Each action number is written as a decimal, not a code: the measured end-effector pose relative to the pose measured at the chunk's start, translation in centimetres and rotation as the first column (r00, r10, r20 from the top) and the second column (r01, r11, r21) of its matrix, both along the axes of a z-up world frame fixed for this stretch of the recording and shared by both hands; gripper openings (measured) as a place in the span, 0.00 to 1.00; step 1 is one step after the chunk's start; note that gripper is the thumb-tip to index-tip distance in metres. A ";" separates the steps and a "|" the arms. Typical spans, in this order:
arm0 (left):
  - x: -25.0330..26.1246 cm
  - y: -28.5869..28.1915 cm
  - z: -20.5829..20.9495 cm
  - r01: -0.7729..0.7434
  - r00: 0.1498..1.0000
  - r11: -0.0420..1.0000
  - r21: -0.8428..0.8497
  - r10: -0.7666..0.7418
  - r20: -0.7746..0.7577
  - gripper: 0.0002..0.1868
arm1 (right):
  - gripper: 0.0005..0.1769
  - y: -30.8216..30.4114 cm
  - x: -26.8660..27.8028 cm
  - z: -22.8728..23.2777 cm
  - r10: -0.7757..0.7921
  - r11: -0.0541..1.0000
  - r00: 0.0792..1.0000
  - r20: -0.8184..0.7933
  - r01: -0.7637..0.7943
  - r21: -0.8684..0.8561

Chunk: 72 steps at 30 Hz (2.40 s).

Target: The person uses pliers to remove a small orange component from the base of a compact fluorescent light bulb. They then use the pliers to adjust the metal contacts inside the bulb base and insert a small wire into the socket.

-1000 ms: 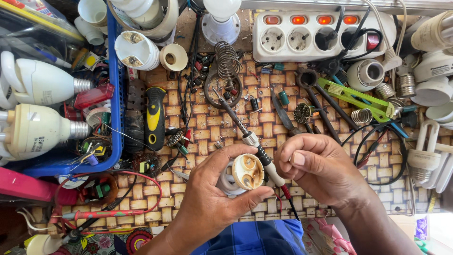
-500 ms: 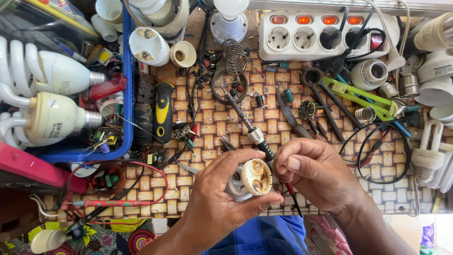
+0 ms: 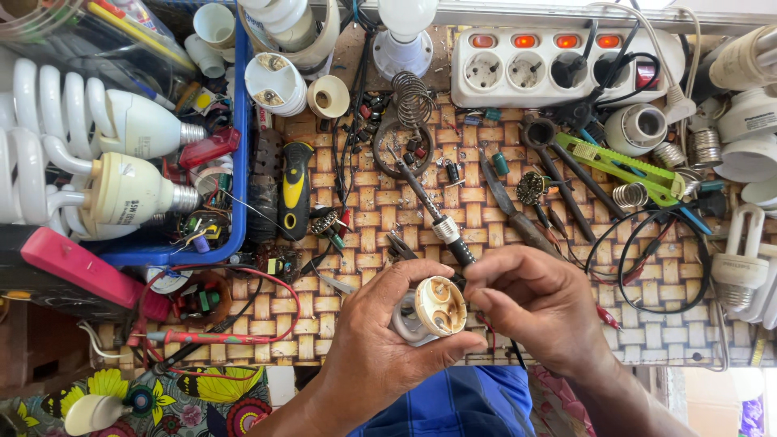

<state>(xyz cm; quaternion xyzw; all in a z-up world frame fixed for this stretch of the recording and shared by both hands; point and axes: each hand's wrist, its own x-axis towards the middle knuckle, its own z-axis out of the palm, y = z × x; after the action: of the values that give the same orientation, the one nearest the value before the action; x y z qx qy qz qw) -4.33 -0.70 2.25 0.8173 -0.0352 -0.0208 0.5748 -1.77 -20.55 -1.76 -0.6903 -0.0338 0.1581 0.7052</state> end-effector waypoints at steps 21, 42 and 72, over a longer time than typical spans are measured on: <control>-0.8 1.9 0.5 0.107 0.976 0.992 -0.064 -0.117 -0.185 0.28 | 0.02 -0.6 1.8 3.1 -0.023 0.975 0.970 0.242 0.075 -0.208; -1.4 1.2 -0.5 -0.096 0.892 0.986 0.135 0.026 0.451 0.22 | 0.02 1.4 -1.4 0.7 0.073 0.990 0.967 0.244 -0.100 0.100; -2.4 1.8 -0.7 -0.319 0.789 0.874 0.367 0.030 0.614 0.23 | 0.07 2.0 -2.4 -1.0 -0.127 0.973 0.978 0.163 0.092 0.211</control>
<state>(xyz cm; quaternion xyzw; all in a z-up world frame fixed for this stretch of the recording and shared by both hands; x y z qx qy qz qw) -6.69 1.10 1.52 0.8927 -0.1281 0.2815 0.3279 -4.14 -18.54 -2.78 -0.6272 -0.0734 0.0532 0.7736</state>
